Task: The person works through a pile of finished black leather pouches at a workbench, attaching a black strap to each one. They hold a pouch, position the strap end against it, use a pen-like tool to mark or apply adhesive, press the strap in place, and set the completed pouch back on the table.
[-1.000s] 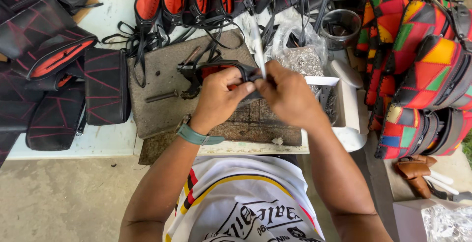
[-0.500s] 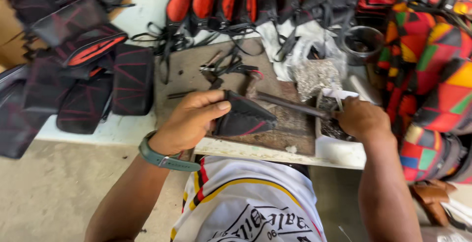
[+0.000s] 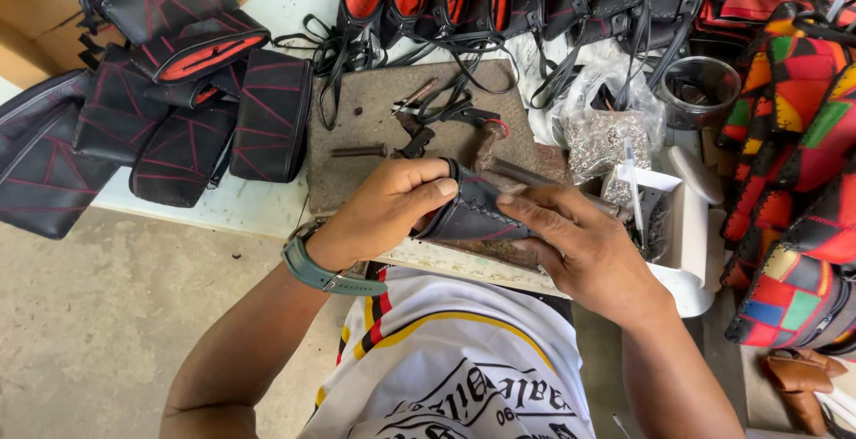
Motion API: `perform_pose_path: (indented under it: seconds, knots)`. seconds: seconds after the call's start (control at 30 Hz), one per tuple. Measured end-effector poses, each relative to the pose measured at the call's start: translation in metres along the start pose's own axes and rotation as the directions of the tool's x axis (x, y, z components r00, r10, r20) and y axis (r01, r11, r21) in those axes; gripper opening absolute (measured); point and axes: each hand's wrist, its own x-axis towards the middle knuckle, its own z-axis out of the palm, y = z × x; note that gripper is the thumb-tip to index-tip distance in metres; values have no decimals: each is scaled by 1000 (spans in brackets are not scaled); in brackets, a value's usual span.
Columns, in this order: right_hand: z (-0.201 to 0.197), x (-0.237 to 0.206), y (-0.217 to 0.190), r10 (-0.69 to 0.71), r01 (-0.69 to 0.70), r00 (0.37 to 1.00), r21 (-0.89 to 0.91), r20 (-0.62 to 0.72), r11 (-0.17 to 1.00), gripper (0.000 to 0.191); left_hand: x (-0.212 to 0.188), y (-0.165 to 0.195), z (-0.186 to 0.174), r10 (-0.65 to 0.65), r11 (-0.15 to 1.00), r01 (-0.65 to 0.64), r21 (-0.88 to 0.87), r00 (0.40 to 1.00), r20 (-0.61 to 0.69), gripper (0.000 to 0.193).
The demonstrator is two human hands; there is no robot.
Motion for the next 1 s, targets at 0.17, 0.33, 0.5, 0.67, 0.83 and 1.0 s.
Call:
perform_pose_path:
  seconds: [0.17,0.33,0.5,0.67,0.83,1.0]
  knots:
    - [11,-10,4,-18,18,1000,-17,12,1000,64,-8,-5,0,105,990,-107,94,994,27,33]
    - [16,-13,4,-23,23,1000,7,6,1000,61,-8,-4,4,46,998,-43,-48,997,61,30]
    - [11,-22,-4,-12,10,999,54,34,998,62,-3,5,-9,-30,988,57,-143,983,184,29]
    - [22,-41,1,124,-123,984,14,-128,992,41,-25,-7,-64,114,960,-105,261,993,-20,36]
    - [34,-48,22,370,-338,887,156,-276,928,36,-64,-59,-91,321,787,-56,614,887,-331,27]
    - [34,-51,35,447,-382,821,239,-356,893,33,-47,-119,-104,318,656,151,740,833,-452,28]
